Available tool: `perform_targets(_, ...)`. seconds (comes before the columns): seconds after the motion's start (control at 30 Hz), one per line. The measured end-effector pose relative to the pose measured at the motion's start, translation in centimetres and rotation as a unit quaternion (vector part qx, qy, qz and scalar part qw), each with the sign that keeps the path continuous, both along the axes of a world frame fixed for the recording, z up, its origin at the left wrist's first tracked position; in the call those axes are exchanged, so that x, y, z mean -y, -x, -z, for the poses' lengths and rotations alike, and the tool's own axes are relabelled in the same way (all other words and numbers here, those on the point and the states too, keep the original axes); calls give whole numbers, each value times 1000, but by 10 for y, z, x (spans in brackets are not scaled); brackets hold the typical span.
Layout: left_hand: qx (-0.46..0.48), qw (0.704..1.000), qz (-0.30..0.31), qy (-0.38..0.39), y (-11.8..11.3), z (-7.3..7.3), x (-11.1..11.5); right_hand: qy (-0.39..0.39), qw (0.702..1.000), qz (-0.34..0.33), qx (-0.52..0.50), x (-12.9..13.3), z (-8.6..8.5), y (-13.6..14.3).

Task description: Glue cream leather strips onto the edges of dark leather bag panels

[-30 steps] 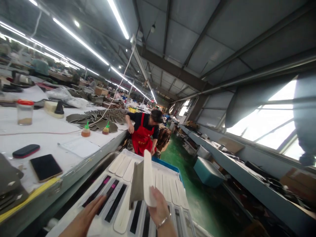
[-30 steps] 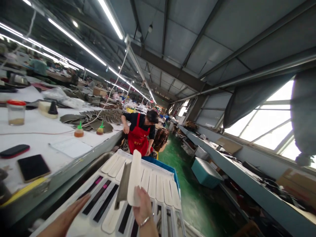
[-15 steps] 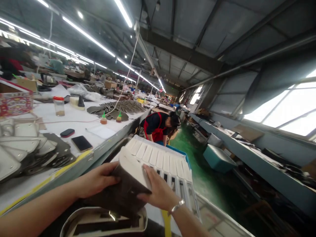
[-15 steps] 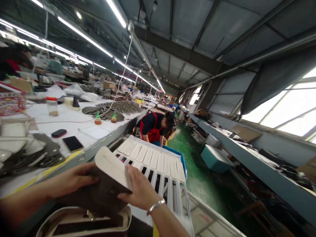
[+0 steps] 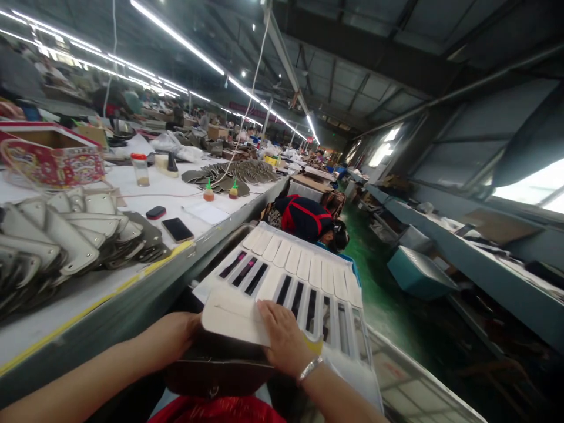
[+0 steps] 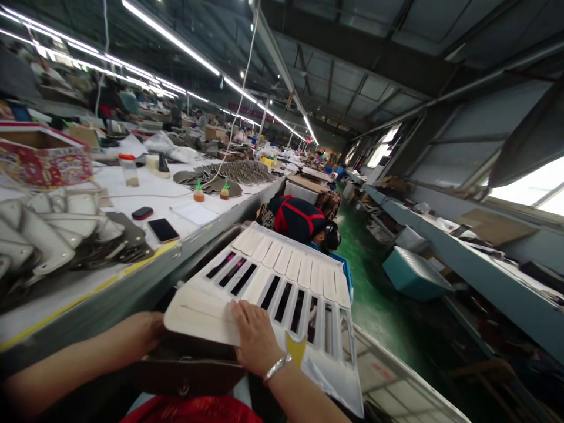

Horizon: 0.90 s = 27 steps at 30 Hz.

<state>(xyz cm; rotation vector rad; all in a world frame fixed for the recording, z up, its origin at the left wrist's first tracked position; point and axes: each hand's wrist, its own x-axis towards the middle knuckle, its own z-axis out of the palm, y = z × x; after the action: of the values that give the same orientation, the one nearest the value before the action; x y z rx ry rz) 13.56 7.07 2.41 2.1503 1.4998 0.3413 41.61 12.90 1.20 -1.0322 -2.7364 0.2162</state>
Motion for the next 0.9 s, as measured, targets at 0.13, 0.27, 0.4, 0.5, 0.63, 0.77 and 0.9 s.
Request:
perform_targets(0.13,-3,999,-40,-25,10,6,0,-25,999,1,40,-3,4,-4)
perform_targets(0.27,-23,999,-41,-24,19,10,6,-36,999,-4,35,-5,3,7)
perform_targets(0.4,-79,996,-27,-19,13,20,8,-17,999,-24,27,-11,-3,10)
perform_targets(0.5,-96,995,-4,7,4,18,4,-3,999,-35,25,-14,-7,4)
perform_targets(0.63,-165,985,-46,20,-10,15,-11,-21,1000,-6,2,-19,-3,6)
perform_targets(0.77,-179,980,-84,6,-20,21,-19,-59,996,34,-59,-24,8,8)
perform_targets(0.9,-149,986,-80,-1,-21,16,-14,-73,993,45,-75,-21,19,-7)
